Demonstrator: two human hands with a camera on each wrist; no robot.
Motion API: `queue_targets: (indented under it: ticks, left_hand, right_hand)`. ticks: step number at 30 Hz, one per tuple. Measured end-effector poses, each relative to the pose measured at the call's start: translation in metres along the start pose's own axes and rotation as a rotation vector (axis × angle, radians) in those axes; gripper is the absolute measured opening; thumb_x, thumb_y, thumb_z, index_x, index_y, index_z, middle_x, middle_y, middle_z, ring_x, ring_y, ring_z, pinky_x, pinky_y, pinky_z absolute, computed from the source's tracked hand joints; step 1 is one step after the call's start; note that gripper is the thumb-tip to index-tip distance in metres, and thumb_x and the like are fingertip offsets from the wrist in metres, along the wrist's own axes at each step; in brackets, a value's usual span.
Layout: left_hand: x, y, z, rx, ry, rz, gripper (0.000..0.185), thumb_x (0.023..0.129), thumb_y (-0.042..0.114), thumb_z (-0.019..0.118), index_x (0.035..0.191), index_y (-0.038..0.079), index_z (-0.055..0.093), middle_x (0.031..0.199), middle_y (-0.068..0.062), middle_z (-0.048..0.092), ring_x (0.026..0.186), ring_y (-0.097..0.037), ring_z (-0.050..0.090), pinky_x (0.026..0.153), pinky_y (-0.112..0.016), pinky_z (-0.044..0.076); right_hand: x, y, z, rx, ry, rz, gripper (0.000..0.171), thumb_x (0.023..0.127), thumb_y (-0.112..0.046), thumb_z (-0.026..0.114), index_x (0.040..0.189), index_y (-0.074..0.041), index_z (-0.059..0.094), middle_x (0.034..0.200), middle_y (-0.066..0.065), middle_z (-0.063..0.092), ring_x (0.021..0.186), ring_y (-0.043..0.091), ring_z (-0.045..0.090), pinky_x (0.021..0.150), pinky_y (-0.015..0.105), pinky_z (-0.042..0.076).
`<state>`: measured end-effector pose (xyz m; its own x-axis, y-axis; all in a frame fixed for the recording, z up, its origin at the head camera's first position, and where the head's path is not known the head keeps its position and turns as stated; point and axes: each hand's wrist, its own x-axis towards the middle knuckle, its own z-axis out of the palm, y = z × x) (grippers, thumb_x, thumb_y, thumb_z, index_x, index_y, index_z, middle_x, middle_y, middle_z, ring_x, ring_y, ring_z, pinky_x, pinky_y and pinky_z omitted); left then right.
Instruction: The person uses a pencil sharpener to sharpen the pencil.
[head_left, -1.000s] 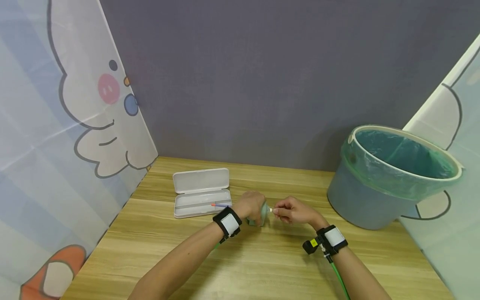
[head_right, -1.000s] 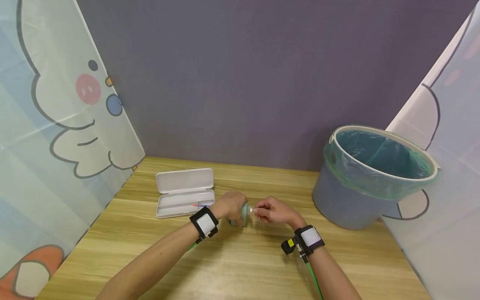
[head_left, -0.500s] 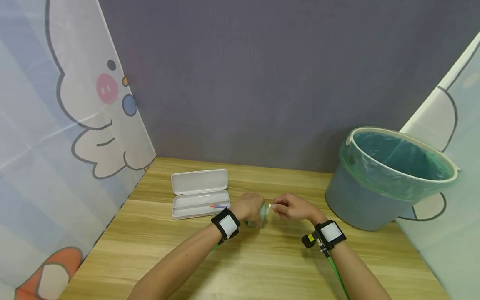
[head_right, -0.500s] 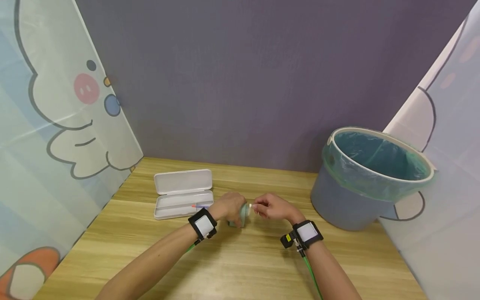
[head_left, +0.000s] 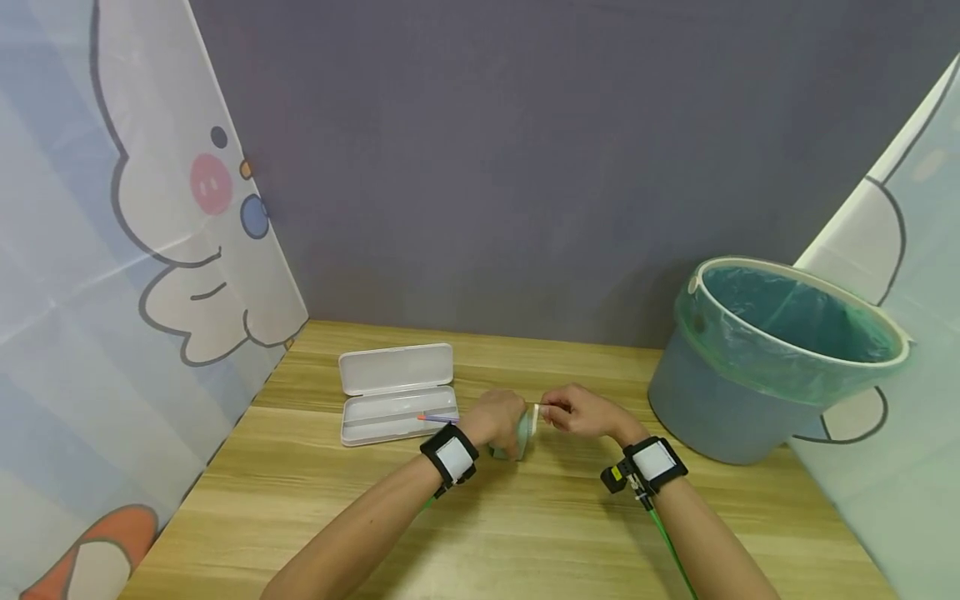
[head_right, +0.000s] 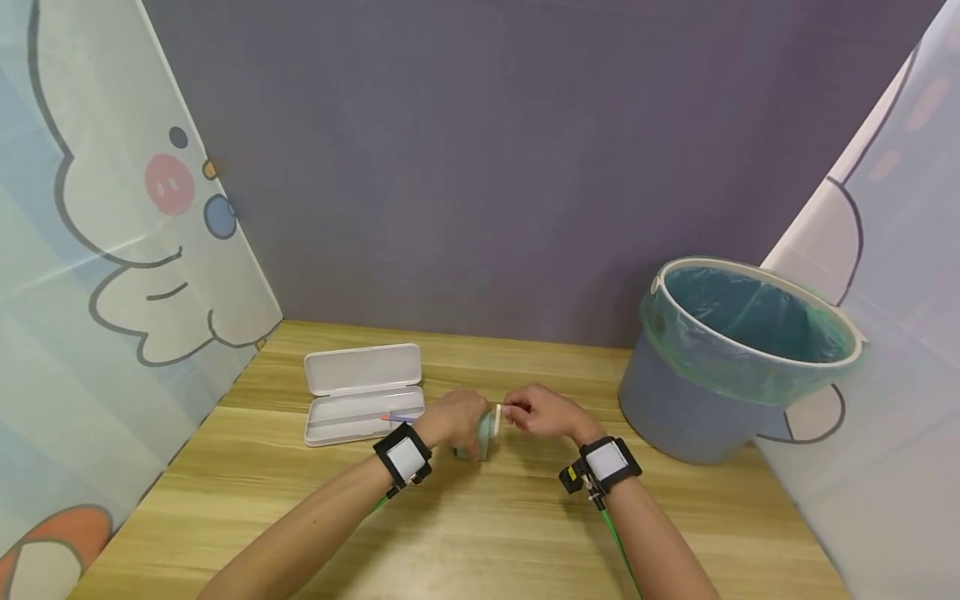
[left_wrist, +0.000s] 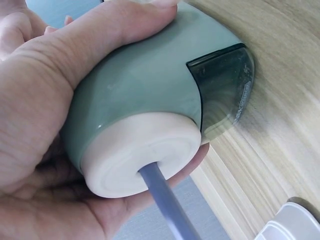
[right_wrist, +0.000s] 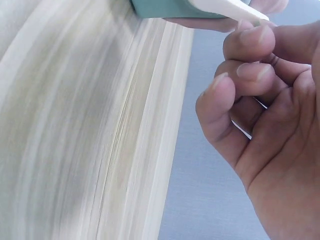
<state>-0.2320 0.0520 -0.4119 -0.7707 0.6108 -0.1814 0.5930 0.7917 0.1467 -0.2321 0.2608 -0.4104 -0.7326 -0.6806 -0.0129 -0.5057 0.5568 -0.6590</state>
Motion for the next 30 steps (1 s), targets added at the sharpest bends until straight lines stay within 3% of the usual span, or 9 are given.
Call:
queue_targets:
  ticks: [9, 17, 30]
  left_hand:
    - [0.0, -0.001, 0.003, -0.018, 0.008, -0.007, 0.042, 0.066, 0.034, 0.098, 0.084, 0.017, 0.064, 0.076, 0.008, 0.058, 0.068, -0.01, 0.053, 0.061, -0.023, 0.046]
    - [0.001, -0.002, 0.003, -0.018, 0.02, 0.0, 0.043, 0.065, 0.034, 0.098, 0.085, 0.018, 0.064, 0.075, 0.008, 0.058, 0.068, -0.01, 0.053, 0.061, -0.023, 0.046]
    - [0.002, -0.002, 0.003, -0.006, 0.03, 0.018, 0.041, 0.066, 0.035, 0.098, 0.085, 0.018, 0.065, 0.076, 0.008, 0.058, 0.068, -0.01, 0.053, 0.061, -0.023, 0.045]
  right_hand:
    - [0.005, 0.005, 0.001, -0.034, -0.021, 0.024, 0.038, 0.11, -0.021, 0.049, 0.086, 0.005, 0.063, 0.063, -0.012, 0.046, 0.052, -0.001, 0.04, 0.054, 0.019, 0.039]
    - [0.009, 0.01, 0.001, -0.06, -0.01, -0.022, 0.037, 0.109, -0.02, 0.05, 0.083, 0.004, 0.061, 0.063, -0.012, 0.044, 0.052, -0.001, 0.04, 0.053, 0.02, 0.038]
    - [0.011, 0.015, 0.003, -0.121, 0.007, -0.024, 0.035, 0.109, -0.018, 0.05, 0.081, 0.001, 0.061, 0.065, -0.013, 0.044, 0.055, -0.001, 0.041, 0.056, 0.02, 0.039]
